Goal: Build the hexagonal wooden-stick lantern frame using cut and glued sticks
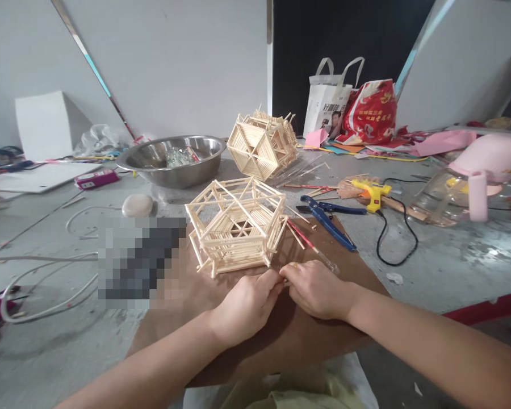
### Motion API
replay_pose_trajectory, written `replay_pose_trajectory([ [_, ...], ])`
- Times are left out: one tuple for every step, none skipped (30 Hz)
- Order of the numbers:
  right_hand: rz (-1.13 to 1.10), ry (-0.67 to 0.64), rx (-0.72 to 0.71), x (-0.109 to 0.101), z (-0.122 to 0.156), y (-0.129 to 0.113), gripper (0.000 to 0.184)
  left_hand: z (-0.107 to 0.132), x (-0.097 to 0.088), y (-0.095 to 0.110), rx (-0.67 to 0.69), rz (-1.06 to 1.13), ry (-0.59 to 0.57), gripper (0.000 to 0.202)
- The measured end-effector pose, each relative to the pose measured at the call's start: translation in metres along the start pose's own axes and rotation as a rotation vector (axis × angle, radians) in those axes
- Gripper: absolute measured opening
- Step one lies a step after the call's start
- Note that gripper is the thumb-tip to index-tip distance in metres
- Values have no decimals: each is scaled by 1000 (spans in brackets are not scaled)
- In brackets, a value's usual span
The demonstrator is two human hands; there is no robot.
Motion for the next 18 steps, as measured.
replay_pose_trajectory([
  [-20,4,-8,-1,0,0,16,0,-2,1,12,18,-6,18],
  [-43,13,-16,-2,1,1,15,0,-4,2,23,37,-7,18],
  [-70,21,-23,-4,1,1,15,0,-6,3,26,55,-2,19],
  [-101,31,-25,-5,1,1,14,0,-7,3,23,71,7,19],
  [-135,40,-21,-7,1,2,14,0,-7,3,11,82,20,19],
  [-170,52,-9,-8,1,2,15,0,-8,2,-7,86,37,18],
  [-205,66,5,-10,2,3,15,0,-7,1,-27,87,55,18],
  [-233,83,21,-11,2,3,15,-1,-6,0,-43,88,70,18],
  [-247,99,37,-12,2,3,15,-1,-5,-1,-58,89,85,18],
  [-249,113,50,-13,2,4,14,-1,-4,-2,-72,87,98,18],
  [-237,120,63,-13,1,4,14,-2,-3,-3,-83,81,108,19],
  [-214,122,77,-13,1,4,14,-2,-1,-3,-91,69,117,19],
  [-185,118,93,-12,0,4,15,-2,-1,-3,-97,49,124,19],
  [-155,106,109,-11,0,4,17,-2,0,-3,-98,23,128,18],
  [-128,94,126,-11,-1,4,18,-2,1,-2,-99,-8,133,18],
  [-107,80,141,-10,-1,3,19,-2,1,-2,-94,-39,140,18],
  [-93,67,155,-10,-2,3,19,-1,2,-1,-83,-68,144,19],
  [-85,59,169,-10,-2,2,18,-1,2,0,-69,-97,148,19],
])
Point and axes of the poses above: each hand's wrist, its own z-axis away from the middle knuckle, its own x-axis out of the palm, y = z × x, the point moved 3 cm from there along -z, towards the middle knuckle, and after that the axes turned 12 degrees about -z, right-handed, at the moved point
